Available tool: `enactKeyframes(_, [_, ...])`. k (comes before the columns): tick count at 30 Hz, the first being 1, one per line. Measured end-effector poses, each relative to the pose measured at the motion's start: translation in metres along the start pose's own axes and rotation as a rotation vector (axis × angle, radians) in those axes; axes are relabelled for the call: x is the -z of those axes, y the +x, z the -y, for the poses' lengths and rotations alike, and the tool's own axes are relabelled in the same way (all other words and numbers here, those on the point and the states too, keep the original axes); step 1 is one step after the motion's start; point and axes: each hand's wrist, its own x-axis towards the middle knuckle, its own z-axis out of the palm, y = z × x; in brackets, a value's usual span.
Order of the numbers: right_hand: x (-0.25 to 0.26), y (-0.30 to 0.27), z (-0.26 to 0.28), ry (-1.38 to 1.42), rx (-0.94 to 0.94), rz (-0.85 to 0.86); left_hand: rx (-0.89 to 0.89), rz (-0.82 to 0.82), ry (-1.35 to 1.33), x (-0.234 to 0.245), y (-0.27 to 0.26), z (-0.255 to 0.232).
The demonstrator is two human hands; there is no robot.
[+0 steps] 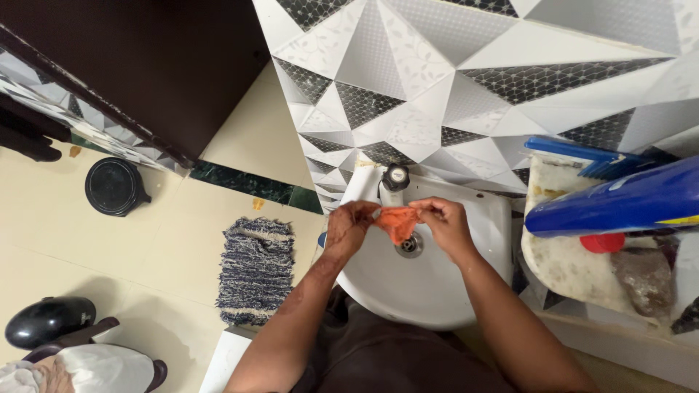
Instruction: The person cleans a sink tap by applying liquid from a blue bottle, wiping the surface with a red cloth, and rinsing it with water.
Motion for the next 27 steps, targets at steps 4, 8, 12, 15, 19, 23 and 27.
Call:
enactKeyframes(4, [-0.010,0.012,0.010,-0.044,-0.072,-0.020,-0.005,-0.100,-0.057,-0.005,0.032,0.008])
enactKeyframes(8, [-0.019,0.027,0.005,-0.191,-0.051,-0.161,-0.035,-0.185,-0.075,-0.013,0.050,0.012])
enactKeyframes(12, [-0.019,0.041,-0.007,-0.234,-0.125,-0.203,-0.122,-0.206,0.179,-0.011,0.055,0.013])
enactKeyframes(15, [-0.019,0.045,-0.019,-0.203,-0.117,-0.177,-0.210,-0.222,0.211,-0.006,0.057,0.013])
enactKeyframes(19, [-0.005,0.058,-0.032,-0.231,-0.133,-0.163,-0.343,-0.245,0.326,-0.014,0.062,0.010])
enactKeyframes(23, [-0.011,0.059,-0.028,-0.314,-0.149,-0.183,-0.284,-0.243,0.302,-0.009,0.068,0.019])
enactKeyframes(27, [-0.009,0.057,-0.028,-0.439,-0.042,-0.181,-0.225,-0.222,-0.051,-0.012,0.090,0.037])
